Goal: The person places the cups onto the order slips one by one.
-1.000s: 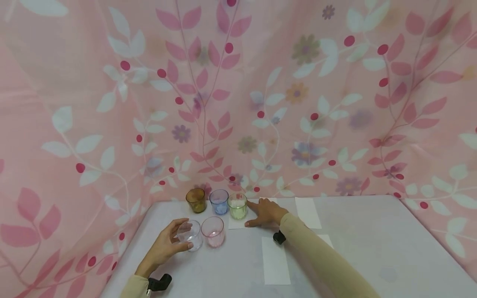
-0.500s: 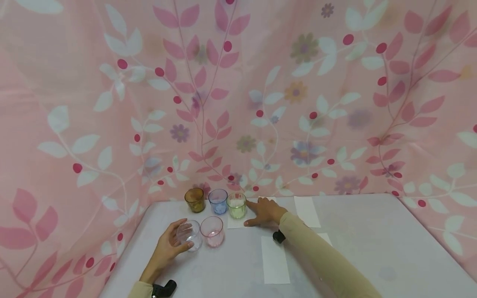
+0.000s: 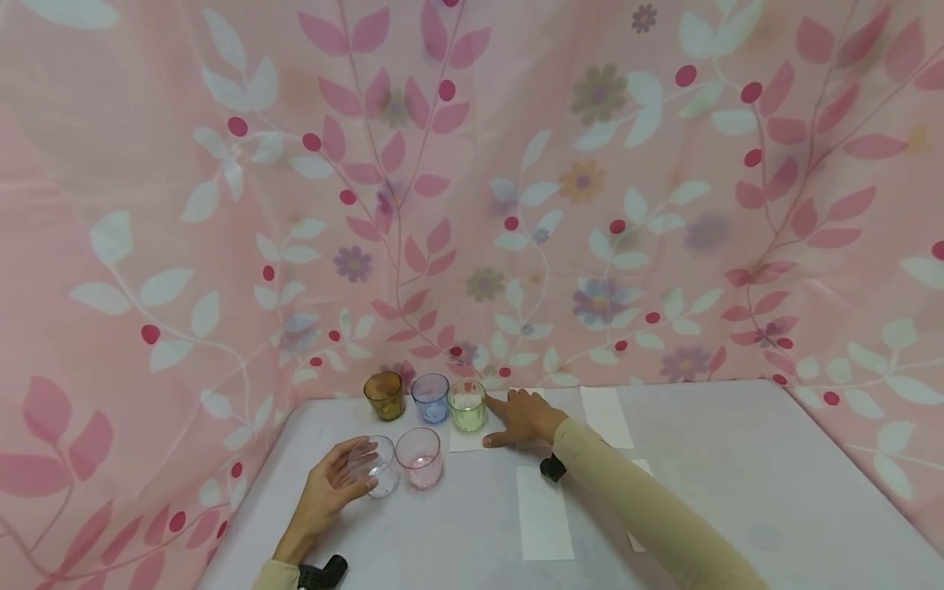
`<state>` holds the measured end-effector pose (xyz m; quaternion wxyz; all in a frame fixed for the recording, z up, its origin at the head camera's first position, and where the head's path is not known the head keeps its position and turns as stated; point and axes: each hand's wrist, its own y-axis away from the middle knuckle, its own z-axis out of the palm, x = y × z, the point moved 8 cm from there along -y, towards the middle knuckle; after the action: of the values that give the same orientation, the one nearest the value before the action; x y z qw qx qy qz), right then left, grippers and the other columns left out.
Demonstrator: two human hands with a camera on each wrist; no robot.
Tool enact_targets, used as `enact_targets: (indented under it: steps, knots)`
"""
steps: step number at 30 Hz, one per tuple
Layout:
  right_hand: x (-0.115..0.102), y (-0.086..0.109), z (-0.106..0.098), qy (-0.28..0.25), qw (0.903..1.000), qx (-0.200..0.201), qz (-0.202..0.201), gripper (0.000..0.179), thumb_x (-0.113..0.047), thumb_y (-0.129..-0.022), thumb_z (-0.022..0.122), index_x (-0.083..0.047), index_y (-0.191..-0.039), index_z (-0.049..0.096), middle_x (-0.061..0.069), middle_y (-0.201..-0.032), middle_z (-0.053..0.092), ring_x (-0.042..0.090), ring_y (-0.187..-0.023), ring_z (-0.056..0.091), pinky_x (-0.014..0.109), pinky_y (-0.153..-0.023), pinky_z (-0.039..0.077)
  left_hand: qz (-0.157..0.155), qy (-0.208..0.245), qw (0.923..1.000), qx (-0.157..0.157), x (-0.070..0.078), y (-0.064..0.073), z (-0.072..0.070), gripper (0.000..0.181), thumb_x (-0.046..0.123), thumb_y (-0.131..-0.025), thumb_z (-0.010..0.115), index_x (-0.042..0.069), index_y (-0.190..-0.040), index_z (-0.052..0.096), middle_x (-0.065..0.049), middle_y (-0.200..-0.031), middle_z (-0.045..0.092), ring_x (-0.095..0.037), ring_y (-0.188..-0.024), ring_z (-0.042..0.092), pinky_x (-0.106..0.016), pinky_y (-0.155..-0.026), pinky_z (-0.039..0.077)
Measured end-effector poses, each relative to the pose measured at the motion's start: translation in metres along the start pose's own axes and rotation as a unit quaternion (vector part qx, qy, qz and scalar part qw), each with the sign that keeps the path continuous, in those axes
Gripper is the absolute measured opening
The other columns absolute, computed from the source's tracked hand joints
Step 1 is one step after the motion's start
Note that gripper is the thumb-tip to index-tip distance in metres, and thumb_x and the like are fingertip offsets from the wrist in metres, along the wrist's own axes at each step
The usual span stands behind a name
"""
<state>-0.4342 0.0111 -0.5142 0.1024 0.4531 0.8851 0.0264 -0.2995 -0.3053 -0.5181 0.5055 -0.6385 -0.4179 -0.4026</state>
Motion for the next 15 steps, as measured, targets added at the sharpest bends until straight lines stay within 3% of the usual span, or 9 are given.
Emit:
enact_targets:
  steps: [4, 10, 15]
  knots:
    - [0.005, 0.002, -0.007, -0.018, 0.9998, 0.004, -0.008, 0.092, -0.072, -0.095, 0.064, -0.026, -0.168, 0.034, 0.023, -0.143, 0.061, 0.037, -0.13, 0.059, 0.054, -0.113, 0.05, -0.007, -0.001, 1.0, -0.001, -0.001, 0.0, 0.001, 0.07, -0.011, -0.089, 0.076, -0.01, -0.151, 0.044, -0.042, -0.146, 0.052, -0.026, -0.131, 0.067, -0.025, -0.106, 0.056]
    - [0.033, 0.008, -0.021, -0.08, 0.9964, 0.012, -0.027, 0.096, -0.064, -0.093, 0.073, -0.023, -0.169, 0.031, 0.015, -0.109, 0.065, 0.025, -0.098, 0.057, 0.046, -0.091, 0.053, -0.007, 0.012, 0.9999, -0.004, -0.003, 0.001, 0.003, 0.072, -0.012, -0.089, 0.075, -0.01, -0.153, 0.042, -0.025, -0.146, 0.061, -0.024, -0.132, 0.066, -0.028, -0.106, 0.057]
    - [0.059, 0.029, -0.031, -0.096, 0.9949, 0.022, -0.022, 0.101, -0.059, -0.089, 0.08, -0.02, -0.168, 0.032, 0.017, -0.118, 0.066, 0.026, -0.102, 0.063, 0.051, -0.097, 0.055, 0.0, 0.016, 0.9998, -0.01, -0.002, 0.001, 0.004, 0.073, -0.012, -0.09, 0.074, -0.011, -0.154, 0.039, -0.015, -0.145, 0.063, -0.024, -0.133, 0.066, -0.029, -0.107, 0.057]
